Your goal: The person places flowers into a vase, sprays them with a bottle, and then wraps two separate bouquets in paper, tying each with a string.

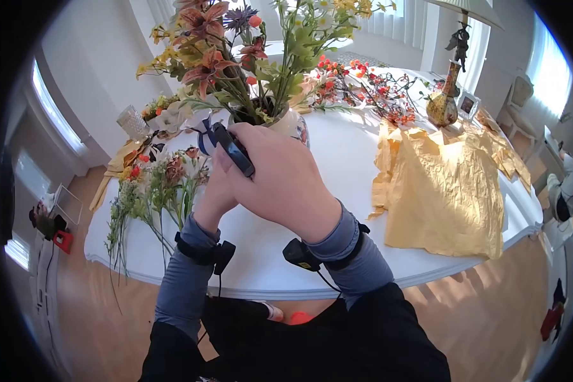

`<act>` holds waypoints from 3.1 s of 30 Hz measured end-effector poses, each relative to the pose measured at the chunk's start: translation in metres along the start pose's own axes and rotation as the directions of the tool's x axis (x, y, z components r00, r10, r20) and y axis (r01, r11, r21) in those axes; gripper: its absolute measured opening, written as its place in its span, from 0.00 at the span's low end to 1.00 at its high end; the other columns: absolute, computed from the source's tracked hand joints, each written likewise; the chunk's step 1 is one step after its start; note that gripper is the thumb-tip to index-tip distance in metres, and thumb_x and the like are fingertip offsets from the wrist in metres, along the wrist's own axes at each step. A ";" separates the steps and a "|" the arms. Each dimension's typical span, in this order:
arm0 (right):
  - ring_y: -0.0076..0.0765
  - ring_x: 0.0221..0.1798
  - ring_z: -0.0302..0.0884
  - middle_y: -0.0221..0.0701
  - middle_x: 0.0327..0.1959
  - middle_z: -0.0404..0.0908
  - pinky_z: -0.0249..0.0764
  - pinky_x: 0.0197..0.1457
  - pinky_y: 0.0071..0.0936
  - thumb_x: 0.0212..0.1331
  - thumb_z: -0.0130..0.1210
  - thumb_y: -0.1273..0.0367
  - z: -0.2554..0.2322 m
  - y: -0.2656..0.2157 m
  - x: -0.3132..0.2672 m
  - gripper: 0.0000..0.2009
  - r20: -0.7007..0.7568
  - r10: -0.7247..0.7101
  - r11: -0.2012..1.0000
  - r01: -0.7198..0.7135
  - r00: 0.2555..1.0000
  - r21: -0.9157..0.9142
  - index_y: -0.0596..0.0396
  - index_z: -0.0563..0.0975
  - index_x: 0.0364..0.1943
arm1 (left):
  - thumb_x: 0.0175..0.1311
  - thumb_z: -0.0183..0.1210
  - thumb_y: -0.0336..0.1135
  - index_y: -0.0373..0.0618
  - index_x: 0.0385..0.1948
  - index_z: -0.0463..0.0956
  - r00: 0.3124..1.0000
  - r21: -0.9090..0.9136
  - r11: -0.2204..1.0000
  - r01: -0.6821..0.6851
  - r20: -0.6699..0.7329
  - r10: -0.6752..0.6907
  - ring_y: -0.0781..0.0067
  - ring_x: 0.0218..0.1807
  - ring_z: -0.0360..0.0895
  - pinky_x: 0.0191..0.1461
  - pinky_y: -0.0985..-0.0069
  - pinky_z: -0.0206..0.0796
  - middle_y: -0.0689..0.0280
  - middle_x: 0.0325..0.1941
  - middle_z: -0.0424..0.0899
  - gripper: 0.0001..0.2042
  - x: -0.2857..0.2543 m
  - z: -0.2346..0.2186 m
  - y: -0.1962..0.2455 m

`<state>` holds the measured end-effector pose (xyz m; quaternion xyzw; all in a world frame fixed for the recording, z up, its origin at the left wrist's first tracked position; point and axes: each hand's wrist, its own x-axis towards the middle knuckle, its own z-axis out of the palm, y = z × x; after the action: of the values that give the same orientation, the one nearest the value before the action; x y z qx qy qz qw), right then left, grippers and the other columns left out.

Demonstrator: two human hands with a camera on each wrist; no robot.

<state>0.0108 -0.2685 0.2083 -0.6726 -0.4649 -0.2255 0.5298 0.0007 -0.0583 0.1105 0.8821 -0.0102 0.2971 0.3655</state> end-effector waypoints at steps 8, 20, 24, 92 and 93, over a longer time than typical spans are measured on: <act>0.58 0.41 0.84 0.46 0.39 0.85 0.79 0.44 0.44 0.65 0.62 0.61 -0.015 0.007 0.006 0.17 -0.018 0.123 0.990 -0.122 0.992 0.071 0.59 0.81 0.50 | 0.62 0.69 0.43 0.38 0.74 0.54 0.996 -0.056 0.994 -0.091 -0.005 0.091 0.54 0.56 0.71 0.66 0.61 0.65 0.51 0.57 0.66 0.42 0.039 0.037 0.004; 0.59 0.39 0.83 0.46 0.34 0.84 0.77 0.43 0.45 0.63 0.63 0.63 -0.023 0.033 0.012 0.16 -0.118 0.125 0.992 -0.120 0.985 0.046 0.58 0.81 0.48 | 0.67 0.63 0.46 0.43 0.66 0.62 0.963 0.040 0.962 -0.270 -0.007 0.270 0.50 0.60 0.74 0.67 0.59 0.67 0.51 0.63 0.70 0.30 0.095 0.082 -0.019; 0.57 0.38 0.83 0.44 0.34 0.84 0.77 0.42 0.44 0.63 0.63 0.63 -0.024 0.033 0.012 0.15 -0.114 0.166 0.983 -0.155 0.980 0.098 0.57 0.81 0.48 | 0.67 0.64 0.46 0.42 0.64 0.64 0.807 -0.155 0.821 -0.550 0.153 0.570 0.53 0.52 0.80 0.59 0.57 0.73 0.51 0.59 0.74 0.30 0.113 0.078 -0.011; 0.44 0.52 0.81 0.40 0.51 0.83 0.74 0.60 0.35 0.60 0.64 0.71 0.027 0.020 0.003 0.20 0.616 -0.014 0.990 -0.076 0.788 0.119 0.61 0.78 0.56 | 0.64 0.67 0.39 0.37 0.42 0.81 0.661 0.100 0.670 0.736 -0.318 -0.679 0.61 0.37 0.79 0.42 0.66 0.72 0.58 0.35 0.82 0.14 -0.216 -0.132 -0.068; 0.45 0.52 0.81 0.41 0.52 0.82 0.74 0.60 0.35 0.60 0.64 0.71 0.029 0.020 0.002 0.20 0.599 -0.027 0.992 -0.050 0.800 0.112 0.62 0.78 0.56 | 0.64 0.67 0.39 0.37 0.41 0.81 0.697 0.144 0.699 0.700 -0.349 -0.626 0.60 0.36 0.79 0.42 0.66 0.72 0.59 0.34 0.82 0.14 -0.221 -0.125 -0.069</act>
<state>0.0237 -0.2408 0.1903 -0.6785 -0.6173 0.0306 0.3970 -0.2298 0.0292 0.0181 0.8156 0.4019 0.2610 0.3244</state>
